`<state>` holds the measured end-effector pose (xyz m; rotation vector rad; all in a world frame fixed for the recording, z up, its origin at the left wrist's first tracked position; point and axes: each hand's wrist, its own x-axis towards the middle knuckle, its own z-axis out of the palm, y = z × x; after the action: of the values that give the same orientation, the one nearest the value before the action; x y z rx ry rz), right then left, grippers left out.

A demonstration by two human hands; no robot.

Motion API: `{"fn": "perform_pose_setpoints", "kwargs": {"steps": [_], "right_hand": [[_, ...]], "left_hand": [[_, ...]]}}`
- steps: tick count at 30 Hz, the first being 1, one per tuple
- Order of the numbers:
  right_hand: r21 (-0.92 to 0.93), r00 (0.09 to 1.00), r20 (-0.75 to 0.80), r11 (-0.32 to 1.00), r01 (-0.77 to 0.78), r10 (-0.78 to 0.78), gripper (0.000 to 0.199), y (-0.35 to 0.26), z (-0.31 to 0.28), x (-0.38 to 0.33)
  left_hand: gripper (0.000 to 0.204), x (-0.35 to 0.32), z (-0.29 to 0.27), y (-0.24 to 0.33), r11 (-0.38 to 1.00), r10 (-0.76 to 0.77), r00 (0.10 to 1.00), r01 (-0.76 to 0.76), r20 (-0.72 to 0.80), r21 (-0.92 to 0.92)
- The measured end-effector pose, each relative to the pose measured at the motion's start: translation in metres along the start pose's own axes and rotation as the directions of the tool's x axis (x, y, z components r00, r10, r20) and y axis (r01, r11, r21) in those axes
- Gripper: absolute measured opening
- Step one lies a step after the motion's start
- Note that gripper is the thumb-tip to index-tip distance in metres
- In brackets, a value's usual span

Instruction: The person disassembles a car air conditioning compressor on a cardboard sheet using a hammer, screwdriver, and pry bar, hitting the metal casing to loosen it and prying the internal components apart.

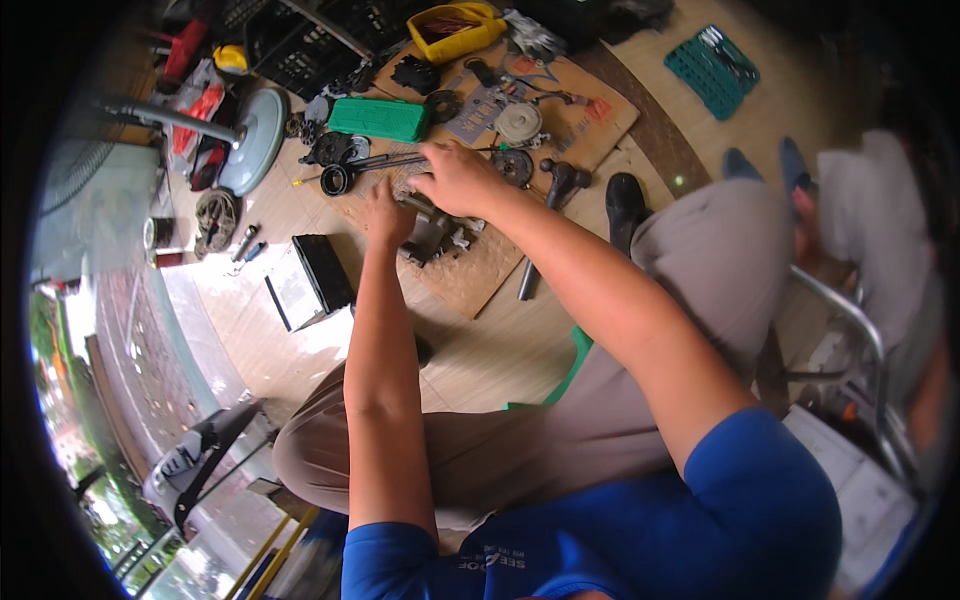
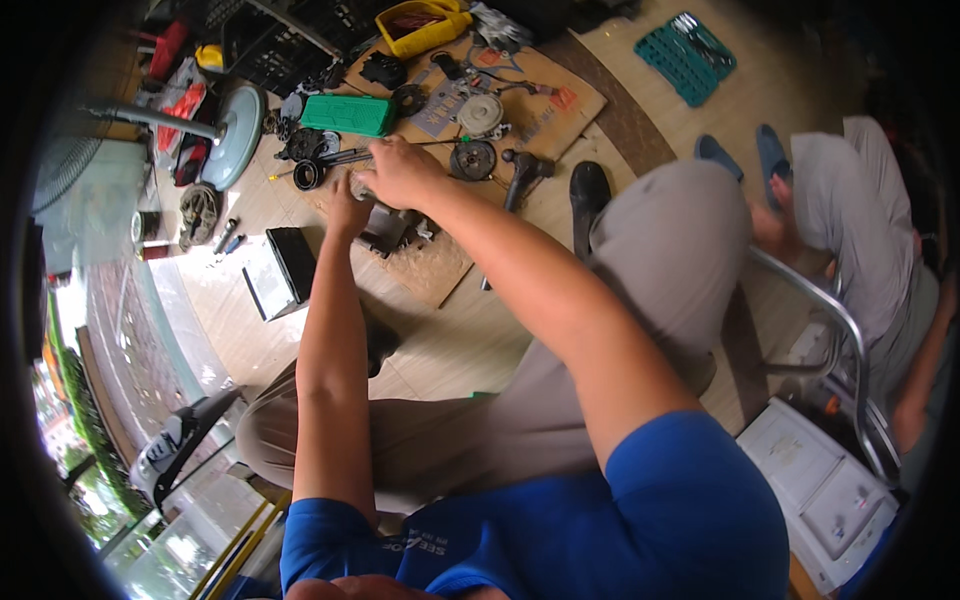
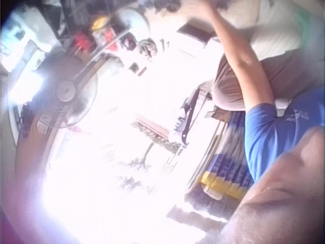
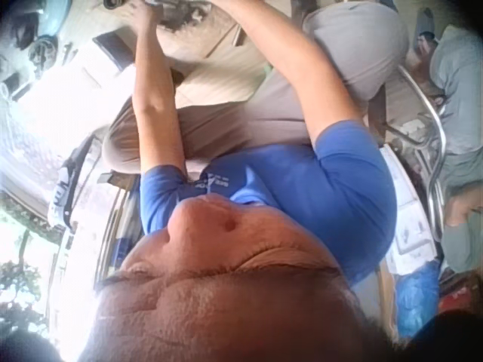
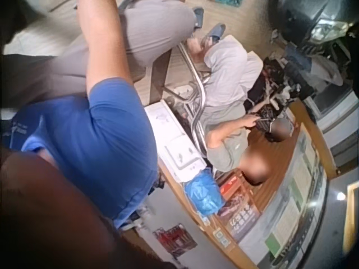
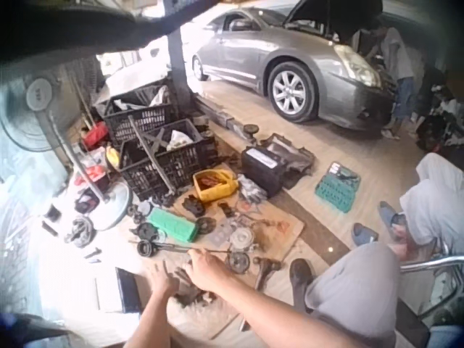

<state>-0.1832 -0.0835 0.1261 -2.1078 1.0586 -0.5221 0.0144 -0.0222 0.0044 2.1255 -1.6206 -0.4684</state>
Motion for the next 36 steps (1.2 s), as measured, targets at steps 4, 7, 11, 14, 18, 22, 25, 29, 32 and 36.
{"fn": "perform_pose_setpoints", "kwargs": {"steps": [4, 7, 11, 14, 18, 22, 25, 29, 32, 36], "right_hand": [[0.202, 0.997, -0.065, 0.979, -0.032, 0.046, 0.062, 0.019, -0.001, -0.003], [0.327, 0.971, -0.219, 0.945, -0.019, 0.095, 0.064, 0.036, -0.008, 0.006], [0.554, 0.894, -0.186, 0.795, -0.247, 0.407, 0.064, 0.049, -0.03, -0.001], [0.548, 0.75, -0.303, 0.751, -0.369, 0.589, 0.062, 0.098, -0.037, -0.01], [0.514, 0.766, -0.149, 0.711, -0.48, 0.625, 0.065, 0.117, -0.013, -0.033], [0.682, 0.755, 0.182, 0.472, -0.558, 0.629, 0.061, 0.13, -0.012, -0.048], [0.607, 0.692, 0.156, 0.484, -0.63, 0.705, 0.053, 0.16, -0.008, -0.049], [0.417, 0.593, 0.264, 0.464, -0.782, 0.761, 0.036, 0.173, 0.013, -0.073], [0.31, 0.304, 0.181, 0.24, -0.92, 0.935, 0.036, 0.254, 0.057, -0.089], [0.156, 0.451, 0.165, 0.428, -0.89, 0.877, 0.042, 0.254, 0.08, -0.099]], "left_hand": [[0.035, 0.0, -0.055, 0.115, 0.89, 0.259, 0.906, -0.089, 0.334, -0.447], [0.032, 0.003, -0.065, 0.127, 0.951, 0.187, 0.913, -0.076, 0.363, -0.299], [0.037, -0.014, -0.083, 0.139, 0.973, 0.198, 0.833, -0.23, 0.517, -0.001], [0.033, -0.016, -0.074, 0.199, 0.914, 0.179, 0.779, -0.357, 0.601, 0.191], [0.027, -0.025, -0.065, 0.221, 0.777, 0.278, 0.774, -0.53, 0.569, 0.341], [0.021, -0.014, -0.059, 0.202, 0.839, 0.191, 0.813, -0.426, 0.551, 0.338], [0.017, 0.013, -0.076, 0.211, 0.825, 0.145, 0.768, -0.442, 0.624, 0.352], [0.017, 0.011, -0.113, 0.174, 0.876, 0.123, 0.714, -0.405, 0.689, 0.264], [0.023, 0.012, -0.103, 0.18, 0.931, 0.2, 0.74, -0.347, 0.642, 0.11], [0.017, -0.017, -0.081, 0.133, 0.967, 0.076, 0.944, 0.009, 0.322, -0.254]]}}
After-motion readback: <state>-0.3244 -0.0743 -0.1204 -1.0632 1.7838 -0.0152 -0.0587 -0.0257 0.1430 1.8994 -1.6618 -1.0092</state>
